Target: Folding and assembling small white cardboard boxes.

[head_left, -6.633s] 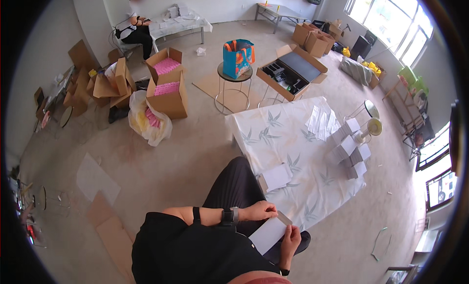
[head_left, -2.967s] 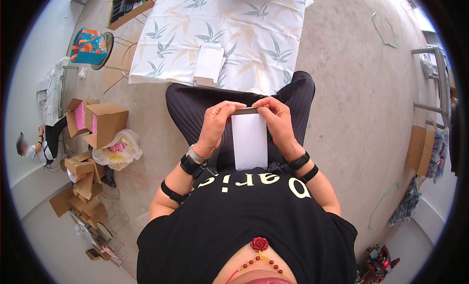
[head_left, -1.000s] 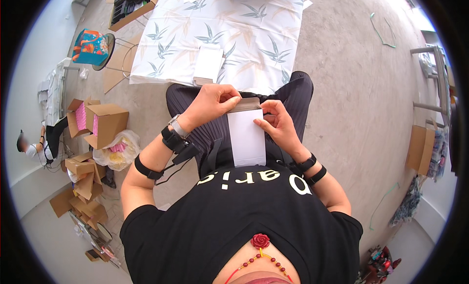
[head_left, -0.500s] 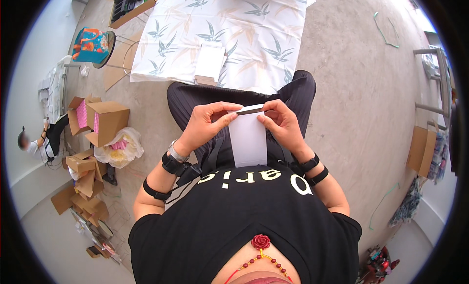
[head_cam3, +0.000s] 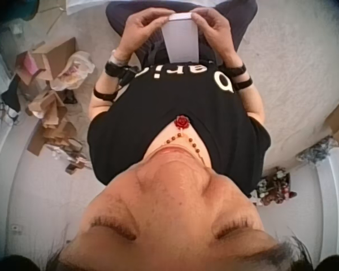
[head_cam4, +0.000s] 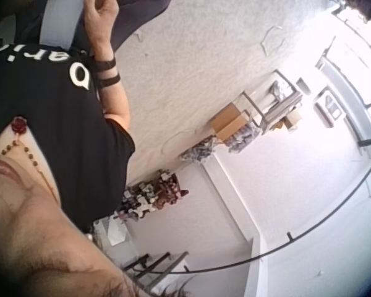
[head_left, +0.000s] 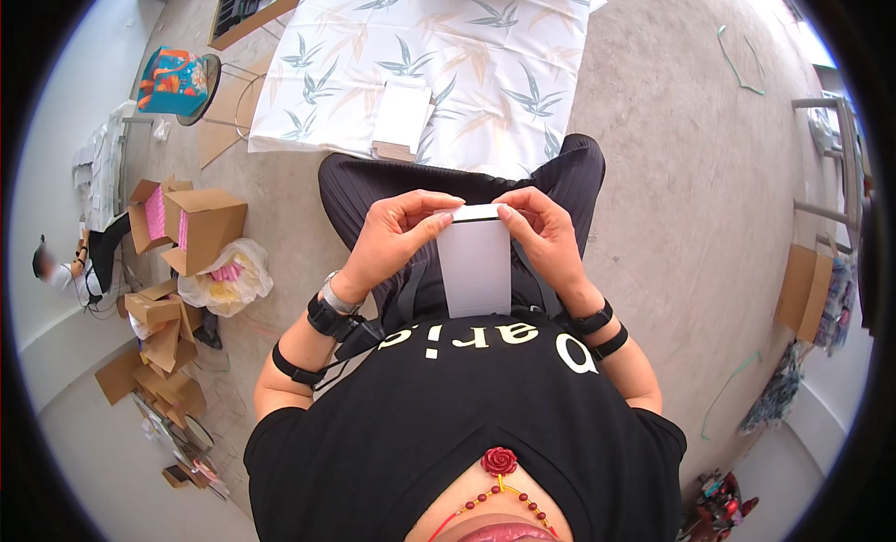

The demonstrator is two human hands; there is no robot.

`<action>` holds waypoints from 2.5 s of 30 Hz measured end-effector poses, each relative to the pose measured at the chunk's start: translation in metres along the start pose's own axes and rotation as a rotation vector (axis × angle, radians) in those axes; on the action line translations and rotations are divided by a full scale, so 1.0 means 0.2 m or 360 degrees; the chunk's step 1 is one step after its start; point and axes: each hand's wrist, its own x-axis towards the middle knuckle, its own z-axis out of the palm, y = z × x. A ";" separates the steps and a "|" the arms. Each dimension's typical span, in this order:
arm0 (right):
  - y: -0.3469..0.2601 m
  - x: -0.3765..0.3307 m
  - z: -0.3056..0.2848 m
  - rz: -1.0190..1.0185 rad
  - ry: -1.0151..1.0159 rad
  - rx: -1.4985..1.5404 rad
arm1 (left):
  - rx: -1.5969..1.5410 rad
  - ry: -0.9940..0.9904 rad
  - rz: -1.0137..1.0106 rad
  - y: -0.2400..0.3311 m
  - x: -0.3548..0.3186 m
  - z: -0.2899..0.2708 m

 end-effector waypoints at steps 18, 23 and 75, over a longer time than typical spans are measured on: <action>-0.02 0.00 -0.03 -0.0047 -0.0067 -0.0149 | -0.0571 -0.0032 -0.0368 -0.02 -0.02 0.00; -0.01 0.00 -0.06 -0.0280 -0.0111 -0.0441 | -0.0353 -0.0079 -0.0257 -0.01 -0.04 0.00; -0.01 -0.04 -0.05 -0.0213 -0.0244 -0.0542 | 0.0001 -0.0076 0.0121 -0.14 -0.08 0.01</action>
